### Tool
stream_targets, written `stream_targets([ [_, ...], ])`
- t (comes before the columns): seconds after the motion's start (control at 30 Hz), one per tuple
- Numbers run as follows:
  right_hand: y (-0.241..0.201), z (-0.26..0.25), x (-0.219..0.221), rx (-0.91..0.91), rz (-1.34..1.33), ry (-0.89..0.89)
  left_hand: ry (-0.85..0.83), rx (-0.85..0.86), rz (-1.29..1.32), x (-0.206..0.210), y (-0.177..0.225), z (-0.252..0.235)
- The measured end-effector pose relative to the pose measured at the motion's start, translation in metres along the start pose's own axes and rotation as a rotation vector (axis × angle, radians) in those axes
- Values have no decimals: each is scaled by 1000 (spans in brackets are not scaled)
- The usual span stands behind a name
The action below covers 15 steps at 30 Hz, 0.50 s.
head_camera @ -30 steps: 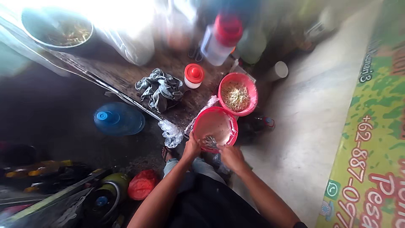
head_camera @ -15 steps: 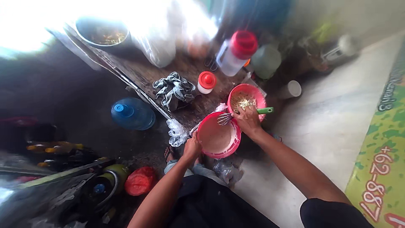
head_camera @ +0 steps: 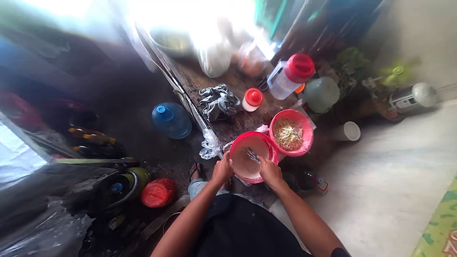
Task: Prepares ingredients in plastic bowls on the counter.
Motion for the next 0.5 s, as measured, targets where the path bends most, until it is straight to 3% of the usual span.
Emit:
stream_targets([
  [0.17, 15, 16, 1, -24, 41, 2, -75, -86, 309, 29, -14, 28],
  [0.27, 34, 13, -24, 53, 92, 117, -105, -119, 377, 42, -14, 40],
  [0.33, 26, 3, -20, 10, 78, 161, -101, -122, 387, 50, -15, 44],
  [0.43, 17, -4, -10, -127, 46, 34, -78, -97, 365, 52, -15, 43],
  [0.5, 24, 4, -23, -98, 99, 13, -71, -87, 335, 48, -13, 43],
])
Point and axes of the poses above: each hand's wrist, its own z-axis away from the middle knuckle, its own x-axis out of the palm, y = z × x, the point moved 2 cm from there along -z, towards the middle knuckle, and after that the axes turned 3 degrees about -y, right-handed, at the moved point
